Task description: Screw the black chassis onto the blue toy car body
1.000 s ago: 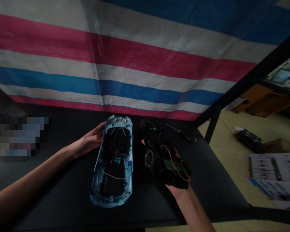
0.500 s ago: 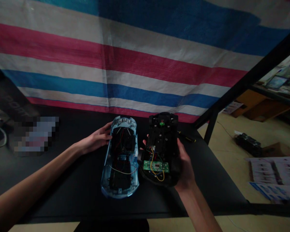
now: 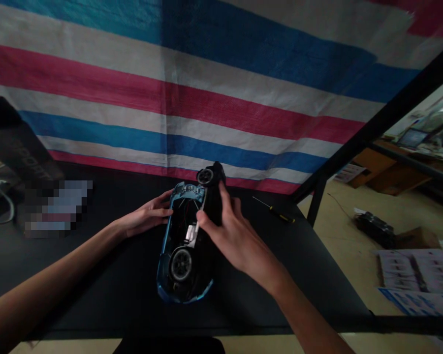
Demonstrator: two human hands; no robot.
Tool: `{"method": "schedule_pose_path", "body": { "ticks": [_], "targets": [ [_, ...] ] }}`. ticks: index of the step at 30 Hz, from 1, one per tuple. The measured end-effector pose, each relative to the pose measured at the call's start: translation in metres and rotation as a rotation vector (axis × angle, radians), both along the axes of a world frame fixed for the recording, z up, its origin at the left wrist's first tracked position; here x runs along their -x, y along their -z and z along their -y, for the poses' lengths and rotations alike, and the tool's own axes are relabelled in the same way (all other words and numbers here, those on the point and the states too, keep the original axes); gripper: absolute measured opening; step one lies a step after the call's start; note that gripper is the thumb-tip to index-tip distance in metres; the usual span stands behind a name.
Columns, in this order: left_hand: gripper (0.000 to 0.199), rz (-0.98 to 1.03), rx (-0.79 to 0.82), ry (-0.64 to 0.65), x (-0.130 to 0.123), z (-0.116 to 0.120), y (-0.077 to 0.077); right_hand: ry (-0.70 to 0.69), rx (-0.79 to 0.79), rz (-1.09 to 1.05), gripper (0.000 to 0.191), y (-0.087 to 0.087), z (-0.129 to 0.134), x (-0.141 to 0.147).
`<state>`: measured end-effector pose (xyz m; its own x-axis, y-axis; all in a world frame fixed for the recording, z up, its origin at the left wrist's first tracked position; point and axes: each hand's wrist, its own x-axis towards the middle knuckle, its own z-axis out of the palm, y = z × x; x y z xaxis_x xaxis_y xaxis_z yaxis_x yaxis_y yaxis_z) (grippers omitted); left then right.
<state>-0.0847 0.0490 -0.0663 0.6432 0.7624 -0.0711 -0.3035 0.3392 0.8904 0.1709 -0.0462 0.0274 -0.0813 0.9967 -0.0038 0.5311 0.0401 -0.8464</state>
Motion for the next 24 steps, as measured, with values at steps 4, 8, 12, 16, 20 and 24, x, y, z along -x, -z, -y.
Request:
{"method": "schedule_pose_path", "body": {
  "ticks": [4,8,12,16,20,24],
  "targets": [
    [0.084,-0.003,-0.003,-0.034,-0.001,0.002,-0.001,-0.052,0.021,0.514,0.091,-0.016,-0.001,0.038],
    [0.082,0.008,-0.011,-0.027,-0.001,0.002,0.003,-0.076,0.004,0.765,0.087,-0.011,-0.008,0.063],
    [0.079,0.046,0.003,-0.038,0.001,-0.003,0.011,-0.109,-0.043,0.887,0.085,-0.002,-0.014,0.068],
    [0.074,0.101,0.016,-0.006,0.002,-0.004,0.013,-0.135,-0.078,0.828,0.063,0.004,-0.021,0.044],
    [0.08,0.007,-0.001,-0.029,0.0,0.0,0.009,-0.161,-0.087,0.503,0.031,0.022,-0.04,-0.002],
    [0.081,-0.041,-0.038,-0.026,-0.001,0.001,0.006,-0.389,0.147,0.021,0.028,0.049,-0.06,-0.038]
  ]
}}
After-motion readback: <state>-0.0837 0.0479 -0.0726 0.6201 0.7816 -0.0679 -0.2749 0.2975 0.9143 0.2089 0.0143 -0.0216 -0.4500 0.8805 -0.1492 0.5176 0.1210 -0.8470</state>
